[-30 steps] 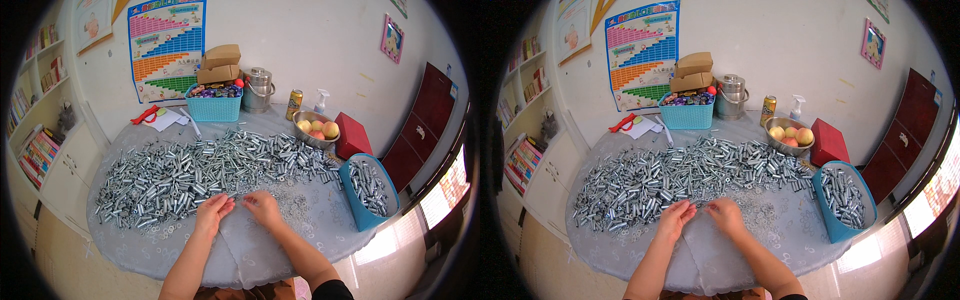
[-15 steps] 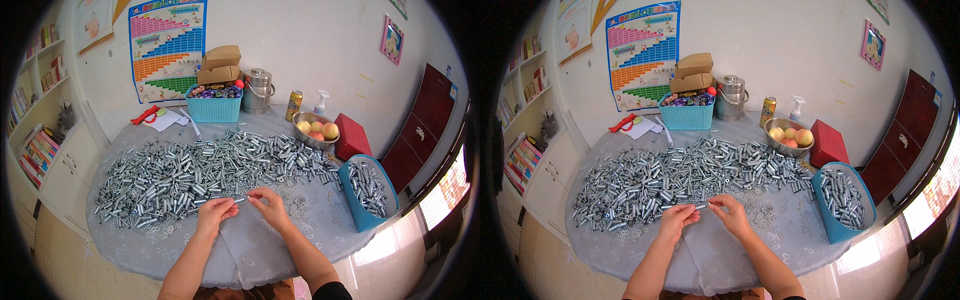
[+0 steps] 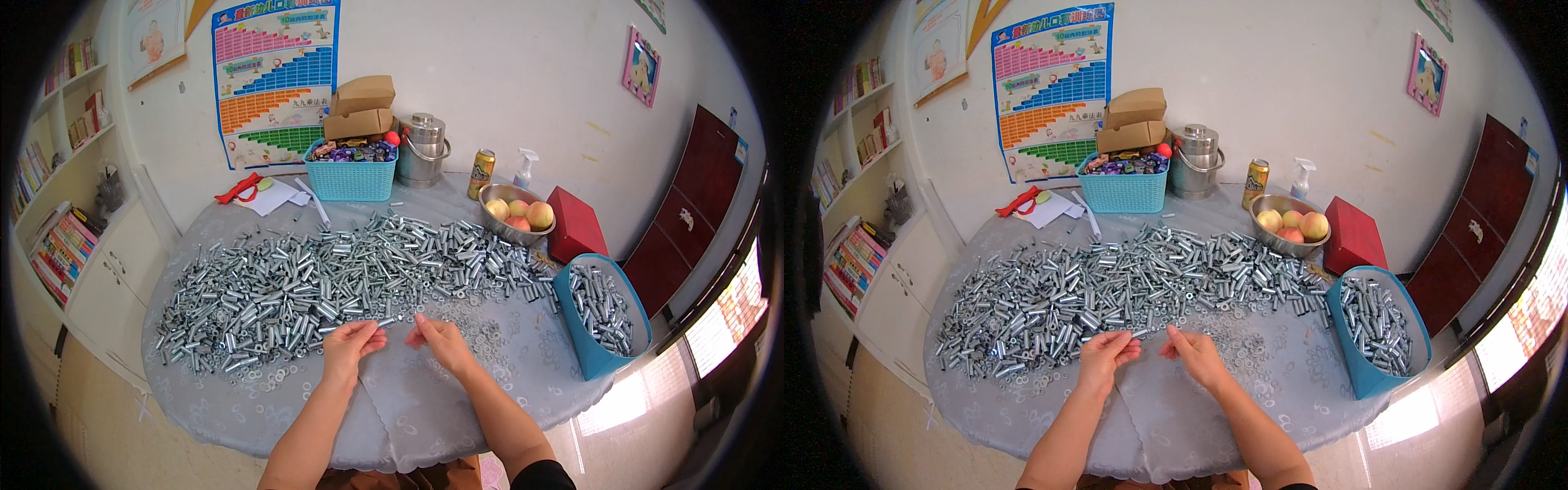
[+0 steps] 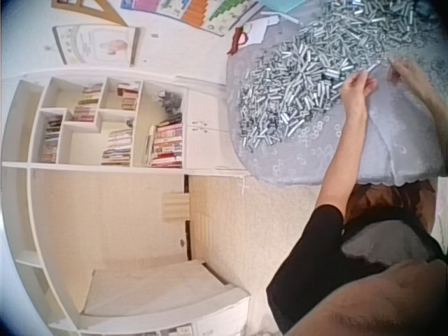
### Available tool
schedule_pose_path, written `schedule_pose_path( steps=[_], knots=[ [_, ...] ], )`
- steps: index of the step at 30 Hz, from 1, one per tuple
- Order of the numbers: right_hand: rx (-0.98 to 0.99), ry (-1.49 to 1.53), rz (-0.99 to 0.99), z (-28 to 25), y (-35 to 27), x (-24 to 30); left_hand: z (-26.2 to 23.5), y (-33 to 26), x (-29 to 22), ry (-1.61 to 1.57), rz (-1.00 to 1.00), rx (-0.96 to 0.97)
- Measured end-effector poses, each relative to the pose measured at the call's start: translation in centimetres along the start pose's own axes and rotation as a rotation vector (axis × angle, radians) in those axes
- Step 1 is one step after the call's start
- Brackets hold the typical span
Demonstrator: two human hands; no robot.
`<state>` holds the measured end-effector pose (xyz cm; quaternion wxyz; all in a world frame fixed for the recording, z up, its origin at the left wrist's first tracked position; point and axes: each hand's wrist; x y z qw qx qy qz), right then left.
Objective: The person repeatedly picks up small metal cylindrical parts and washers from a large pile on a table, inserts the washers into the cylinders, and places the assembled units into a blue plastic bin. The process is continuous and repetitive throughout the clip.
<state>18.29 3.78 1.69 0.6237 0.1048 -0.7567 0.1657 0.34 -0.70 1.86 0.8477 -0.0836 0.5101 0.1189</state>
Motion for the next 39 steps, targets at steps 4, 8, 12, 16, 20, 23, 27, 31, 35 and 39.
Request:
schedule_pose_path(
  steps=[4, 8, 12, 16, 20, 23, 27, 31, 35, 39],
  knots=[
    [-0.007, 0.067, -0.125, 0.4, 0.0, 0.2, 0.1, -0.1, 0.0, -0.001, 0.004, 0.014],
    [0.012, 0.074, -0.055, 0.1, 0.1, -0.1, -0.1, 0.0, 0.1, -0.001, 0.004, 0.01],
    [-0.051, 0.072, -0.091, 0.6, -0.4, 1.0, 0.1, -0.2, -0.2, 0.002, 0.006, 0.02],
    [-0.084, 0.095, -0.039, 0.0, -0.1, 0.1, 0.2, -0.1, 0.0, 0.021, 0.023, 0.043],
    [-0.047, 0.068, 0.027, -0.5, 0.4, -0.6, 0.3, -0.4, -0.3, 0.051, 0.039, 0.036],
    [-0.12, 0.159, -0.124, 0.2, -0.3, 0.8, 0.6, -0.5, -0.4, 0.071, 0.051, 0.07],
    [0.01, 0.089, -0.16, 0.7, -0.4, 0.4, 0.7, -0.8, 0.3, 0.127, 0.074, 0.184],
    [-0.188, 0.014, -0.127, -1.9, -0.7, 1.6, 1.1, -1.0, -0.7, 0.099, 0.081, 0.181],
    [-0.61, -0.226, -0.225, -10.0, -1.0, 1.8, 0.1, 0.1, 0.0, 0.088, 0.06, 0.128],
    [-1.095, -0.487, -0.29, -19.0, -6.5, 2.4, -0.7, 0.5, 0.3, 0.041, 0.034, 0.069]
  ],
)
Point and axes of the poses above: each hand's wrist, its own y-axis towards the middle knuckle, its own z-axis out of the palm, x = y × z, and after that the axes turned 10 degrees about z, right-handed
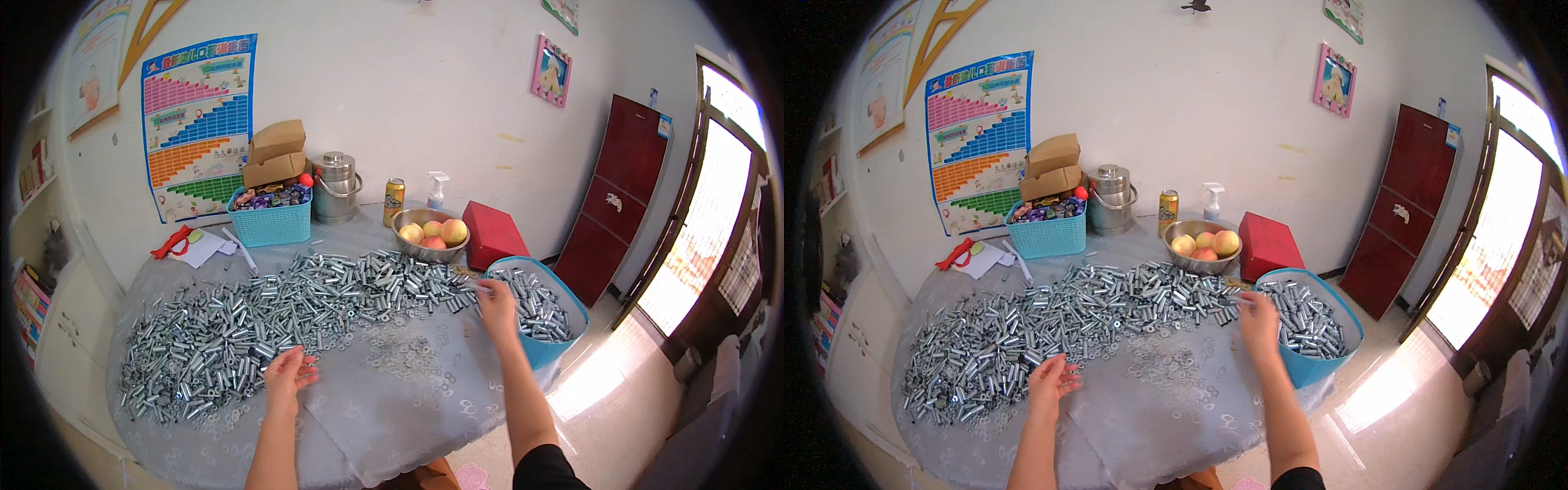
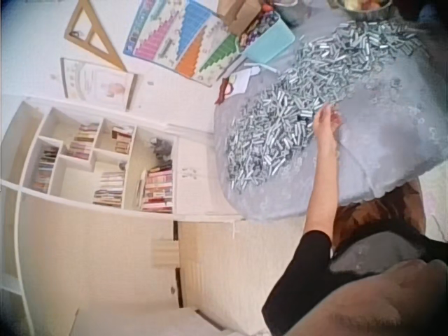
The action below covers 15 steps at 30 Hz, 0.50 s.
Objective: The person repeatedly picks up small metal cylindrical parts and washers from a large pile on a table, inserts the washers into the cylinders, and places the assembled units into a blue plastic bin. The process is continuous and repetitive throughout the clip.
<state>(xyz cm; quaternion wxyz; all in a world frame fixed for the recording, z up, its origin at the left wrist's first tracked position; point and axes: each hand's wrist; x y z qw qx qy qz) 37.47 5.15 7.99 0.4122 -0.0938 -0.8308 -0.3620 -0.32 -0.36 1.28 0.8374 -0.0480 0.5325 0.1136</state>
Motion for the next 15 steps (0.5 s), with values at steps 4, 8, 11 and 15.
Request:
schedule_pose_path(
  steps=[4, 8, 11, 15],
  knots=[
    [-0.35, -0.44, 0.098, -7.7, 2.5, -5.9, 0.0, -0.1, -0.3, 0.032, -0.004, -0.043],
    [-0.357, -0.619, 0.131, -10.1, 2.4, -8.4, -0.2, -0.3, -0.9, 0.066, -0.005, -0.039],
    [-0.331, -0.496, -0.063, -9.3, 1.3, -7.1, -0.5, 0.4, -0.5, 0.093, 0.014, -0.051],
    [-0.102, -0.169, -0.215, -3.3, -0.8, -1.6, -1.7, 0.9, -0.6, 0.139, 0.098, -0.115]
  ],
)
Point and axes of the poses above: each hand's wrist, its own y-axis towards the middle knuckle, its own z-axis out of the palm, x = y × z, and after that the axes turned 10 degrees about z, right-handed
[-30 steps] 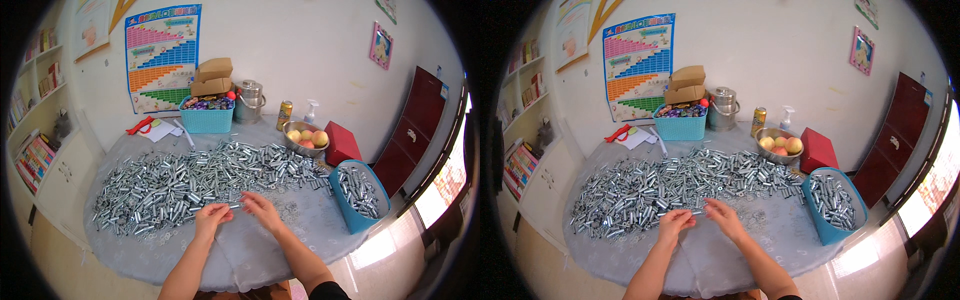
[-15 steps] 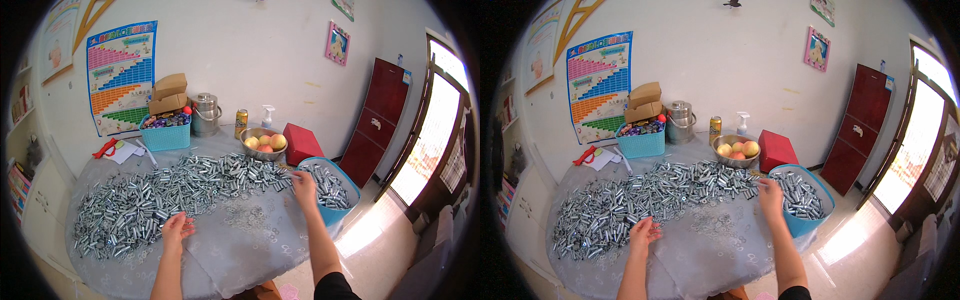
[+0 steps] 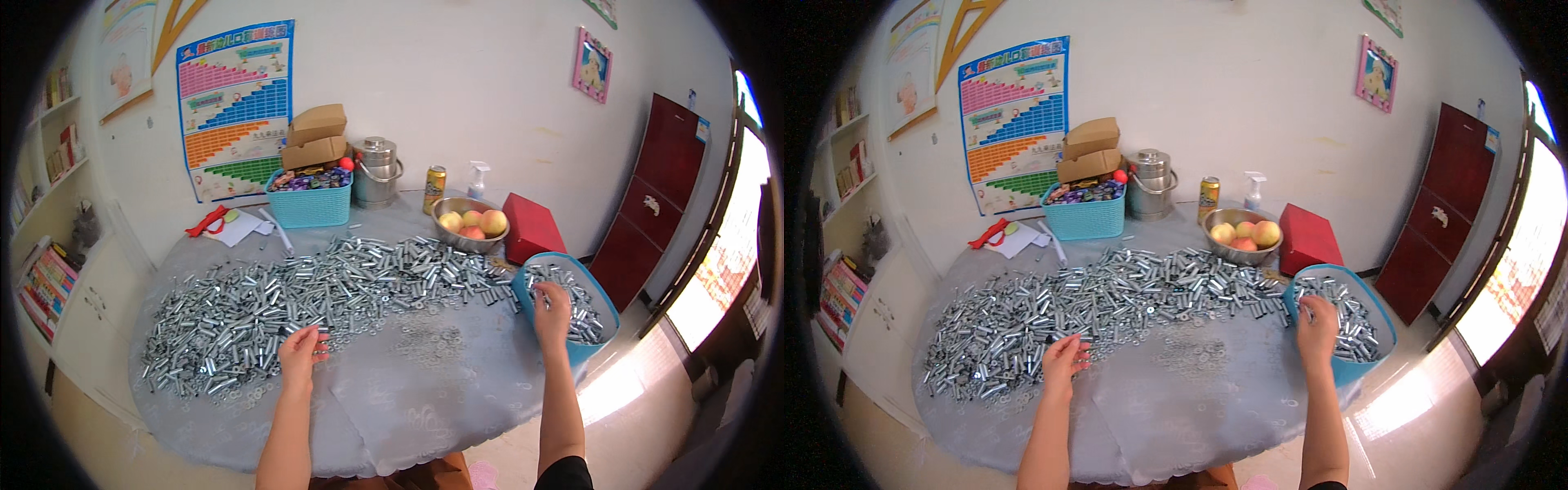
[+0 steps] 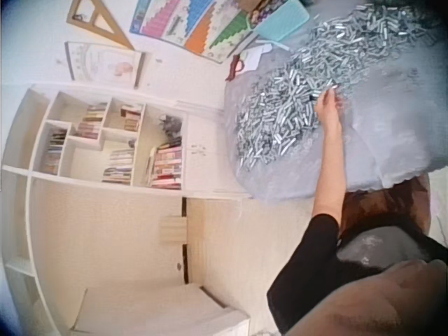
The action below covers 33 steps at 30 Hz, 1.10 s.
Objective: The person repeatedly picks up small metal cylindrical parts and washers from a large pile on a table, inserts the washers into the cylinders, and places the assembled units into a blue plastic bin. The process is continuous and repetitive throughout the clip.
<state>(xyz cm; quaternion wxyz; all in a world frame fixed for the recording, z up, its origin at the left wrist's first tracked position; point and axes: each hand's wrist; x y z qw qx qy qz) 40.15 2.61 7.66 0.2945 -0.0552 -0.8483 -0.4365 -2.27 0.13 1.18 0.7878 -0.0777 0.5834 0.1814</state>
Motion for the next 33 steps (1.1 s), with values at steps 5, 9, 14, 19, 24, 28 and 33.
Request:
schedule_pose_path(
  steps=[5, 9, 14, 19, 24, 28, 33],
  knots=[
    [0.544, 0.2, -0.022, 9.2, -4.2, 6.5, -1.4, 1.2, 0.8, 0.093, 0.164, -0.127],
    [0.696, 0.249, -0.089, 15.8, -6.9, 9.6, -2.0, 1.9, 1.3, 0.175, 0.221, -0.171],
    [0.715, 0.149, -0.099, 19.3, -8.6, 13.0, -3.3, 2.6, 1.9, 0.371, 0.381, -0.205],
    [0.706, 0.044, -0.146, 19.7, -9.3, 13.1, -2.5, 1.6, 0.7, 0.788, 0.565, -0.159],
    [0.688, 0.039, -0.169, 18.9, -9.6, 12.5, -2.7, 1.2, 0.3, 0.973, 0.65, -0.191],
    [0.648, 0.17, -0.279, 18.5, -9.7, 14.2, -2.5, 1.2, 0.6, 1.052, 0.645, -0.191],
    [0.726, 0.321, -0.403, 19.6, -11.6, 19.1, -2.8, 1.6, 1.0, 1.133, 0.696, -0.079]
  ],
)
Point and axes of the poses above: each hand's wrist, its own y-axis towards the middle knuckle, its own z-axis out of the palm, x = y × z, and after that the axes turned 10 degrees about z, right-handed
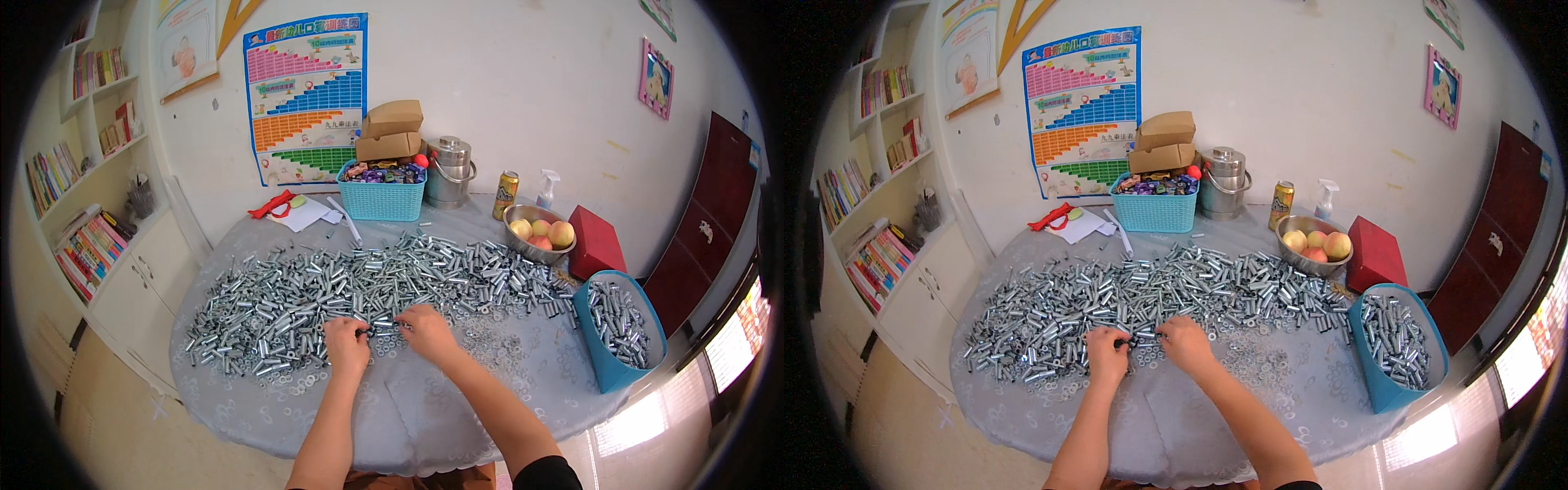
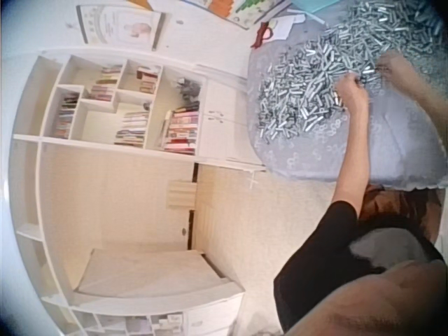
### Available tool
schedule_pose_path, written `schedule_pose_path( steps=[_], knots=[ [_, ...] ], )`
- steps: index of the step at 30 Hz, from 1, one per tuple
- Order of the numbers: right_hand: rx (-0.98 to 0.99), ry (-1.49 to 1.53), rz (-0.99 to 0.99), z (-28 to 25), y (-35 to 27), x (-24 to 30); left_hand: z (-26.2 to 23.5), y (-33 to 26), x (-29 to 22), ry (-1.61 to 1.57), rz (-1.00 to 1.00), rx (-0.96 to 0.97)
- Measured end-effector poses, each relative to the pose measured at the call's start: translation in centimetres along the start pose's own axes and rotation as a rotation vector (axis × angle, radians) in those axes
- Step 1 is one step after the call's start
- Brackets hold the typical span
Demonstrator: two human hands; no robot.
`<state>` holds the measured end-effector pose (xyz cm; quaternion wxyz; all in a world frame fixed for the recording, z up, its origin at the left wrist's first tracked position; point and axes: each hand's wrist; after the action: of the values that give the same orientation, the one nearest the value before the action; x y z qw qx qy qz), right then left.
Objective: The person repeatedly picks up small metal cylindrical parts and washers from a large pile on a table, inserts the washers into the cylinders, and places the assembled units into a blue plastic bin. The process is continuous and repetitive throughout the clip.
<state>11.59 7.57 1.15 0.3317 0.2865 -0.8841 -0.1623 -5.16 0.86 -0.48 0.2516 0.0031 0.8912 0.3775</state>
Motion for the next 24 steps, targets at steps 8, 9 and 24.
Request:
schedule_pose_path(
  steps=[8, 9, 24],
  knots=[
    [0.057, -0.126, 0.035, 2.3, 1.1, 0.2, 0.4, 0.0, -1.6, 0.067, 0.158, 0.154],
    [0.039, -0.085, 0.058, 1.7, 0.9, 0.5, 0.4, 0.0, -1.8, 0.072, 0.152, 0.16],
    [0.01, 0.839, 0.585, -3.9, -4.9, -2.6, 0.7, -0.1, -3.4, -0.158, 0.099, 0.096]
  ],
)
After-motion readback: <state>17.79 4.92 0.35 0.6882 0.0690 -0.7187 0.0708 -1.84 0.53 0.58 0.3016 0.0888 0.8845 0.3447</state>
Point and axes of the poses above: each hand's wrist, its own y-axis towards the middle knuckle, its own z-axis out of the palm, x = y × z, and after that the axes turned 10 degrees about z, right-handed
